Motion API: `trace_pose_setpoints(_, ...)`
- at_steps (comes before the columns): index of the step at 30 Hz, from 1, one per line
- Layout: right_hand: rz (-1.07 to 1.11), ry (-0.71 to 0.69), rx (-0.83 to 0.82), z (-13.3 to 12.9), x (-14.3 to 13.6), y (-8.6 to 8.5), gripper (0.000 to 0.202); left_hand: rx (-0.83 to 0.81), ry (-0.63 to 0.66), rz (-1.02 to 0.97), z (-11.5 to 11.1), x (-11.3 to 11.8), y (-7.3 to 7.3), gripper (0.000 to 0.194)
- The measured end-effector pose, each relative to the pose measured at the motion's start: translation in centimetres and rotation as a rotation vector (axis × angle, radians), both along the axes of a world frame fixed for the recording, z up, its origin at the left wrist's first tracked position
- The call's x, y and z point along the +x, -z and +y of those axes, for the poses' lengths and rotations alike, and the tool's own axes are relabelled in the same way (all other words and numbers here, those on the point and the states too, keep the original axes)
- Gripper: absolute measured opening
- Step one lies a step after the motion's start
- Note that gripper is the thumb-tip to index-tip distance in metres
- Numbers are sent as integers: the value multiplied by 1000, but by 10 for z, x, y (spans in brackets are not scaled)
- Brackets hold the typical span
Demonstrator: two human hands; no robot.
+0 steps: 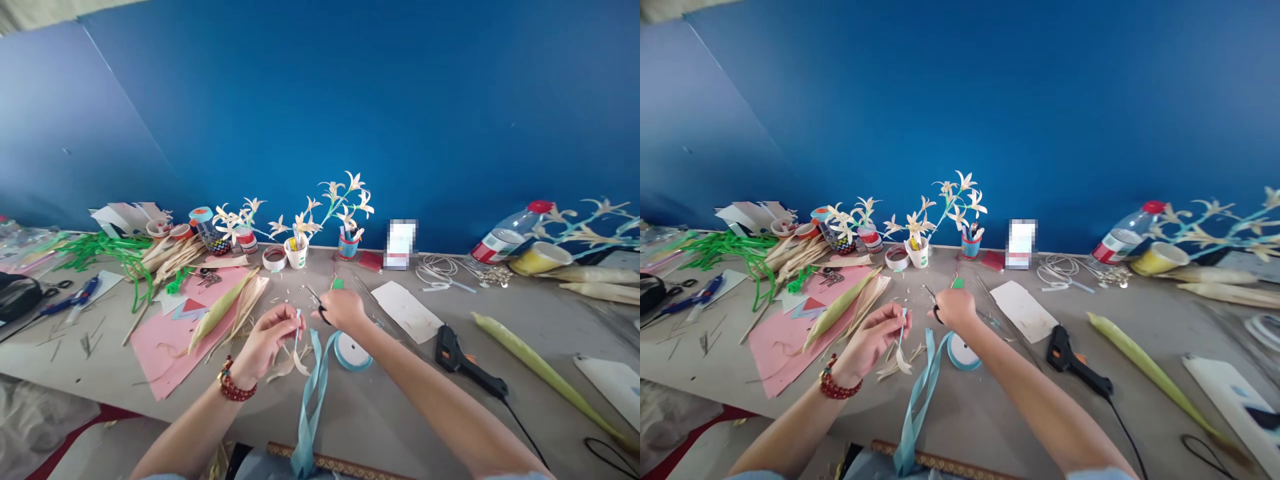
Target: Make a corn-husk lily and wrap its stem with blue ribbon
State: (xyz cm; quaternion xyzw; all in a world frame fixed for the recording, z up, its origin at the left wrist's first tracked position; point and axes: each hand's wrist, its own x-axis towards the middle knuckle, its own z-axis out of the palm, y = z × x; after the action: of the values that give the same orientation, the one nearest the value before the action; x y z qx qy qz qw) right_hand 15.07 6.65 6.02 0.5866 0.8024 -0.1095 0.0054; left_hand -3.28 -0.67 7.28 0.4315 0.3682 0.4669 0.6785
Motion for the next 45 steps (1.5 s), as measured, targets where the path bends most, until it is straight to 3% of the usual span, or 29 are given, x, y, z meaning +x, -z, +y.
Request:
trace_pose_setpoints(6,168,-192,-82,29,-18,18,18,-25,44,42,-1,3,0,21)
trace_pose_setpoints(9,300,-252,-120,32,-9,11,20,-23,96,102,1,4,-3,24)
trace_pose_setpoints(12,464,-264,-91,16,7,-6,19,65,142,267,5,5,-5,20)
trace_pose_setpoints(15,636,-282,-67,-15,26,-21,29,334,152,608,11,8,-6,12)
trace_pose_setpoints(18,899,-331,-59,-46,41,-25,24,796,112,993,14,14,-8,8)
trace_pose_setpoints(22,1067,-156,-128,-67,47,-8,29,1226,110,1243,13,25,-14,19)
trace_pose_setpoints(26,1224,25,-234,-74,43,14,22,1372,118,1281,9,34,-14,26)
trace_pose_setpoints(30,1247,101,-196,-80,40,24,24,1366,136,1212,9,40,-13,28)
trace_pose_setpoints(34,1244,139,-118,-85,40,22,27,1339,98,1191,6,35,-15,27)
trace_pose_setpoints(39,1452,232,-60,-89,43,14,29,1366,-223,1025,-17,22,1,20)
trace_pose_setpoints(41,1514,234,-32,-91,44,13,27,1230,-156,893,-24,26,9,16)
trace_pose_setpoints(42,1541,226,-24,-93,43,14,25,1101,-98,807,-25,31,11,14)
trace_pose_setpoints(45,1628,209,-27,-96,39,19,20,596,-98,505,-19,49,11,13)
